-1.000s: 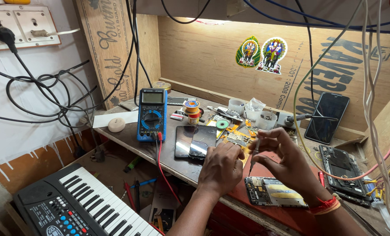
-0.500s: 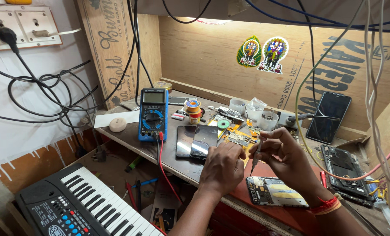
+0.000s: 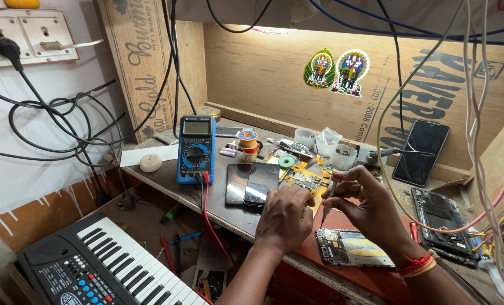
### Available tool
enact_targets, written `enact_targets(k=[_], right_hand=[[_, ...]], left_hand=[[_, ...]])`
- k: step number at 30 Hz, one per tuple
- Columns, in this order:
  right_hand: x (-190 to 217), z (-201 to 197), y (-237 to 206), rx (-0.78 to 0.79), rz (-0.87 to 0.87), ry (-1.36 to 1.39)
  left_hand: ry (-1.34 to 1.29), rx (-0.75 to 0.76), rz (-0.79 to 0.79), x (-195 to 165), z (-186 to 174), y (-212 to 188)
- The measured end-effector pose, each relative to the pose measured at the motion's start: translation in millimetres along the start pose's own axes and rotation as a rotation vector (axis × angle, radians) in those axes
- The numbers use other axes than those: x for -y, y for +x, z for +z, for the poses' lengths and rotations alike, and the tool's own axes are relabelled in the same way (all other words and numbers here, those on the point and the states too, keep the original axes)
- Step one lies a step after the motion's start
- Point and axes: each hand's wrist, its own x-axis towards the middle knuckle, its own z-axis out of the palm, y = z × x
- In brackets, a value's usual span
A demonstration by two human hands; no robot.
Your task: The person repairs a disassembled smartphone at a workbench, using a soldering iron and tweezers to work on the exposed internal board and reposition small components, with a multimeter connected nearby. They hold the phone chassis steady with one hand while applying the iron with the other throughout the clip.
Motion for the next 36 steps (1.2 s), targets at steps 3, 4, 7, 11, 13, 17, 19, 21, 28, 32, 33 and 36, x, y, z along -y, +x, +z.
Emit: enact_targets(k=[3, 4, 7, 11, 13, 17, 19, 21, 28, 32, 33, 36], right_hand=[[1, 0, 0, -0.005, 0.020, -0.007], [1, 0, 1, -0.010, 0.023, -0.005], [0, -2, 2, -0.016, 0.018, 0.029], [-2, -8, 3, -0.032, -0.009, 0.161], [-3, -9, 4, -0.050, -0.019, 0.183], [-8, -11, 5, -0.089, -0.040, 0.072], [-10, -15, 7, -0.102, 0.057, -0.036], [-12, -21, 10, -0.106, 0.268, -0.167], [-18, -41, 6, 0.025, 0.499, -0.733], [-27, -47, 4, -0.009, 0.509, -0.782], [-30, -49, 3, -0.009, 0.529, -0.776], [-43, -51, 2, 0.031, 0.578, -0.764]], left_hand=[[-0.005, 0.017, -0.005, 0, 0, 0], [-0.007, 0.011, -0.003, 0, 0, 0], [-0.012, -0.005, 0.001, 0, 0, 0], [-0.027, 0.004, -0.004, 1, 1, 1], [-0.035, -0.005, 0.001, 1, 0, 0], [-0.033, 0.007, -0.014, -1, -2, 0], [-0.052, 0.062, -0.001, -3, -4, -1], [-0.097, 0.133, 0.058, -1, -10, -4], [-0.021, 0.233, 0.331, -2, -14, -10], [-0.004, 0.243, 0.372, 0, -12, -10], [-0.001, 0.246, 0.376, 1, -11, -10], [-0.018, 0.277, 0.311, 1, -8, -11]])
